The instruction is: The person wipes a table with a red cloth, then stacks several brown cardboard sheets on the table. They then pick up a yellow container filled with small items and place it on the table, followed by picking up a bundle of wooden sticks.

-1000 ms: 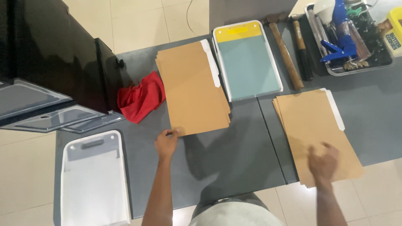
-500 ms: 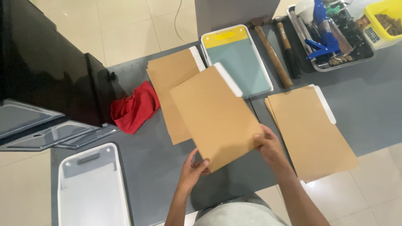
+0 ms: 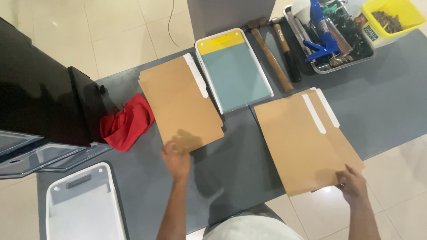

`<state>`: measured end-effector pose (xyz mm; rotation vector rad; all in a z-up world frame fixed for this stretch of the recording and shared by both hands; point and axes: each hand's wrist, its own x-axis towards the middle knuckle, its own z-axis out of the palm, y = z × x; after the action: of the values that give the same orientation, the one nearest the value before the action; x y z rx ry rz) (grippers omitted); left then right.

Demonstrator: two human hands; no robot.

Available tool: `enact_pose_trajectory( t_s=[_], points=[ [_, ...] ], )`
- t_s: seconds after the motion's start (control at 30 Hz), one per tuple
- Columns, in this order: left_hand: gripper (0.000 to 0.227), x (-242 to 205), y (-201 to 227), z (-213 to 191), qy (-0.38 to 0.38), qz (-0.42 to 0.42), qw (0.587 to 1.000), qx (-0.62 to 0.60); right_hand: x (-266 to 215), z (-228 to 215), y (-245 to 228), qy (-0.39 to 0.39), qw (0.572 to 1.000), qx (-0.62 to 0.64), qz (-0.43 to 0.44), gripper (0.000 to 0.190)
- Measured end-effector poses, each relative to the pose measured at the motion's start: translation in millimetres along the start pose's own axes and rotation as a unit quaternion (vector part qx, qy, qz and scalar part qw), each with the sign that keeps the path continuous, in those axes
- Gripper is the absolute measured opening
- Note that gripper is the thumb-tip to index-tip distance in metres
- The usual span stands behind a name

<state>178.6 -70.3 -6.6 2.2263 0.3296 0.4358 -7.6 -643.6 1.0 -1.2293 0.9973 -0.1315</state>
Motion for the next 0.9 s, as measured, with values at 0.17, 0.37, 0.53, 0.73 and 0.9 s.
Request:
enact_pose_trajectory(
  t_s=[0.17,0.37,0.53,0.73,0.9],
  points=[
    [0.078,39.8,-57.9,-0.8,-0.014,-0.113,0.989,0.089,13.8,-29.5,-1.0,0.1,0.992,-0.078,-0.023,0.053],
    [0.057,44.1,-82.8,22.5,-0.003,-0.167,0.981,0.099,28.8,-40.9,-5.8,0.167,0.965,-0.178,-0.096,0.057],
    [0.06,39.3,-85.6,13.6,0.034,-0.191,0.978,0.081,51.5,-45.3,-3.0,0.195,0.885,-0.411,-0.103,0.053],
    [0.057,20.3,-29.9,-23.3,-0.043,-0.264,0.963,-0.04,46.1,42.3,-25.7,0.154,0.758,-0.512,-0.374,0.034],
    [0.052,-28.7,34.9,-41.8,-0.225,-0.317,0.844,-0.369,-20.9,204.2,-37.7,-0.242,0.922,-0.263,-0.15,0.056]
  ],
)
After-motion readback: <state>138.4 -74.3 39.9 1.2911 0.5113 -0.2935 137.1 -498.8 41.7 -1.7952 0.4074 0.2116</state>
